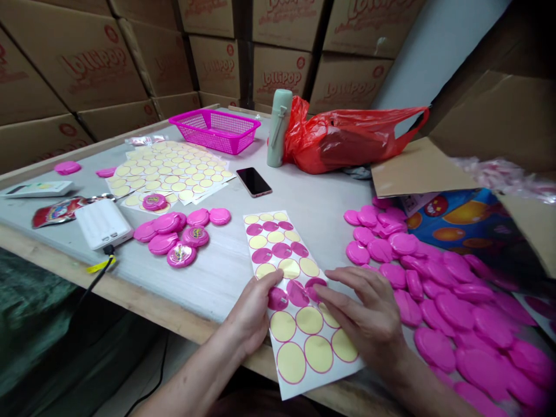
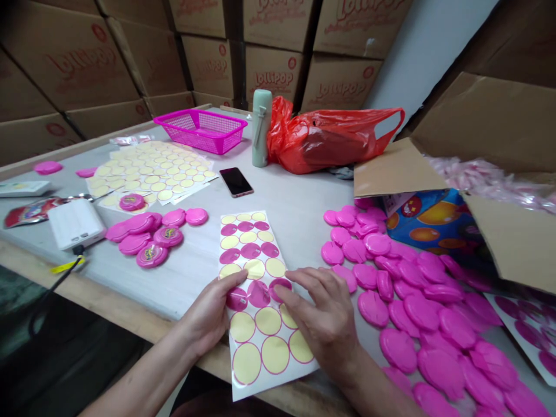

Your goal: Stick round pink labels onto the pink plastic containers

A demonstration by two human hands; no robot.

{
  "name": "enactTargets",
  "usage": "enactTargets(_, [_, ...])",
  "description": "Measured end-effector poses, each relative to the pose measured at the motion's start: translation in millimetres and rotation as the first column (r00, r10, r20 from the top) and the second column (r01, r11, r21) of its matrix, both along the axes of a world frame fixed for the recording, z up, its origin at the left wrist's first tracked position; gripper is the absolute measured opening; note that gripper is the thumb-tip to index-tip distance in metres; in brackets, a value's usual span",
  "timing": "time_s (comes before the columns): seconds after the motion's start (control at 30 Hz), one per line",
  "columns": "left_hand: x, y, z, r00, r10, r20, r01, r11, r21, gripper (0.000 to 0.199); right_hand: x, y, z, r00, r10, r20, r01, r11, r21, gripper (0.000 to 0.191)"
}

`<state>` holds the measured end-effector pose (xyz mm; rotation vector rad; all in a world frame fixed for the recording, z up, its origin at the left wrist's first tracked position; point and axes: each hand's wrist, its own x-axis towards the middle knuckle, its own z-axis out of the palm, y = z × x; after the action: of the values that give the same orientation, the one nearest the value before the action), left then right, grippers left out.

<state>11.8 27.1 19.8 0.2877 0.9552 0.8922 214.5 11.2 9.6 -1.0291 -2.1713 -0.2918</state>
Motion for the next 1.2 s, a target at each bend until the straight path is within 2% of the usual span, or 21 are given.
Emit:
enactTargets(0.13, [0.1,-2.0,2.6,0.999,-0.005,-0.035,0.007,0.998,0.070,0.032,0.6,3.9,1.8,0.999,-0.040,0.027,0.041,0.998,-0.039,0.030])
enactTargets(0.27, [0.6,-1.4,3.7,0.999,-0.012,-0.030,0.013,0.999,0.052,0.031,1.7,4.3,3.1,1.000,0.005,0.024,-0.004,1.000,-0.030,0.023])
enactTargets(0.43, [-0.6,-0.3,5.4,0.999,0.035,-0.037,-0.034,0.999,0.037,0.034,3.0,1.6,5.3,0.996,0.088,-0.002,-0.088,0.995,-0.045,0.019])
enactTargets(0.53, [-1.1,-0.8,5.7,0.999,0.036,-0.035,-0.034,0.998,0.058,0.037,6.9,4.0,4.8,1.000,0.021,-0.020,-0.023,0.996,-0.083,0.026])
enactTargets(0.63, [-0.5,-1.1,5.3,0.999,0.022,-0.039,-0.018,0.995,0.094,0.036,10.7,8.7,1.9,0.999,-0.040,0.029,0.043,0.992,-0.117,0.032])
enactTargets(0.8, [-0.7,0.0,3.6,0.999,0.038,-0.036,-0.035,0.996,0.087,0.037,16.9,10.3,3.3,0.999,0.032,0.035,-0.028,0.995,-0.098,0.025])
enactTargets(0.87, [-1.7,0.1,2.0,0.998,0.048,-0.034,-0.045,0.994,0.104,0.040,21.5,7.2,9.4,0.997,0.072,-0.024,-0.075,0.988,-0.137,0.023])
enactTargets(0.97, [-2.6,-0.3,-0.3,0.996,0.091,-0.019,-0.087,0.984,0.158,0.046,25.3,-0.1,20.1,0.951,0.016,-0.308,-0.083,0.975,-0.208,0.023])
enactTargets(1.03, [-2.0,-0.9,-0.7,0.994,0.112,-0.004,-0.109,0.976,0.188,0.049,21.1,-4.8,24.5,0.884,-0.069,-0.463,-0.060,0.964,-0.258,0.030])
enactTargets(1.07, [-1.4,-1.4,-0.4,0.994,0.107,0.006,-0.106,0.973,0.204,0.050,16.7,-6.5,25.4,0.872,-0.090,-0.482,-0.057,0.958,-0.282,0.037])
enactTargets(1.1, [-0.8,-2.0,0.2,0.996,0.092,0.014,-0.093,0.970,0.223,0.050,11.1,-7.4,25.5,0.884,-0.086,-0.460,-0.060,0.954,-0.294,0.046])
enactTargets(1.2, [0.3,-4.8,2.4,0.999,-0.007,0.049,-0.008,0.956,0.294,0.045,-6.6,-5.5,23.2,0.968,-0.003,-0.250,-0.064,0.963,-0.262,0.063])
